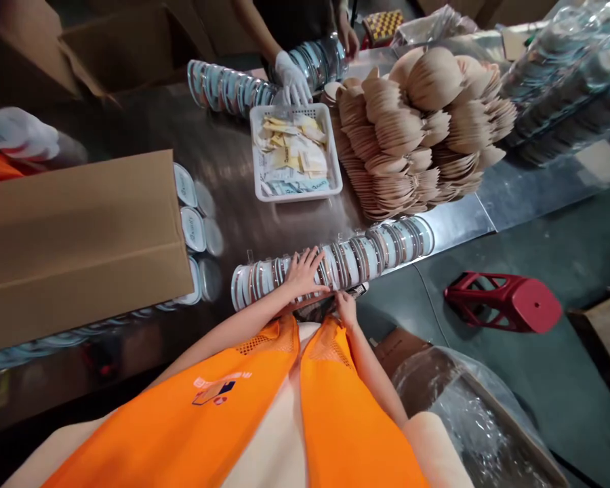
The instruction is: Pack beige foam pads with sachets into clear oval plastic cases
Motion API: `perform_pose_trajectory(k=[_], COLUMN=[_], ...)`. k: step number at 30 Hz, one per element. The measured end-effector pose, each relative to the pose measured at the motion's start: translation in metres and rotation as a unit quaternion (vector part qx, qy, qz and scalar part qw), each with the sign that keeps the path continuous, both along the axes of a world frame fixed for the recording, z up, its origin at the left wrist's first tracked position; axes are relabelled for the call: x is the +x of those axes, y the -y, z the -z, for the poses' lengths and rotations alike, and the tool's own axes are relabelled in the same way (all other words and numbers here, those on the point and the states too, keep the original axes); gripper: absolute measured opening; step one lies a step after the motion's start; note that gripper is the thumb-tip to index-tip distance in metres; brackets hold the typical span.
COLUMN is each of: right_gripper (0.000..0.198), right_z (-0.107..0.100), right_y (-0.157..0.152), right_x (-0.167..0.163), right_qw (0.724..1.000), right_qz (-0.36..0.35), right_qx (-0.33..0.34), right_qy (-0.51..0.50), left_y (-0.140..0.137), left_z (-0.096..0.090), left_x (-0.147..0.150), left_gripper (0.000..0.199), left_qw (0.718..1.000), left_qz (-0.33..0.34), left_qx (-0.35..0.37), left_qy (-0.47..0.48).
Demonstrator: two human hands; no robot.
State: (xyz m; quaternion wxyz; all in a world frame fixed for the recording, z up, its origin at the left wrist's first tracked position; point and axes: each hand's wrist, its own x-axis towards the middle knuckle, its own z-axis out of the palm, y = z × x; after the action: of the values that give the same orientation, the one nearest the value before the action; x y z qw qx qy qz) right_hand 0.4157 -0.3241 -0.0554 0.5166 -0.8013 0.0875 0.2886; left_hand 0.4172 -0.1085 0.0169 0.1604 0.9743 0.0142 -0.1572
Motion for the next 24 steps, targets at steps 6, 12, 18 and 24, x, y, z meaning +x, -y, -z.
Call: perform_pose_trajectory(k=[6, 12, 18, 24], right_gripper=[0.038, 0.038, 0.034, 0.044], right_z=[-0.020, -0.021, 0.005, 0.021], right_y=[-0.003, 0.003, 0.001, -0.001], right_x=[0.032, 0.029, 0.009, -0.008], right_qw=[0.994, 0.991, 0.992, 0.995], right_qz=[-0.048, -0.072, -0.029, 0.007], right_qx=[-0.073, -0.077, -0.076, -0.025], right_qy=[0.060, 0.083, 0.094, 0.100], left_y=[0.000, 0.019, 0.017, 0.011], left_z=[-0.001, -0.005, -0.007, -0.006], left_x=[0.003, 0.015, 0.024, 0.021], left_gripper=[0.118, 0.124, 0.108, 0.097], left_qw=[1.000, 0.999, 0.993, 0.995], left_qz=[-0.021, 0.020, 0.109, 0.099], left_qx=[-0.010, 0.006, -0.026, -0.011], left_qy=[-0.006, 0.049, 0.040, 0.022])
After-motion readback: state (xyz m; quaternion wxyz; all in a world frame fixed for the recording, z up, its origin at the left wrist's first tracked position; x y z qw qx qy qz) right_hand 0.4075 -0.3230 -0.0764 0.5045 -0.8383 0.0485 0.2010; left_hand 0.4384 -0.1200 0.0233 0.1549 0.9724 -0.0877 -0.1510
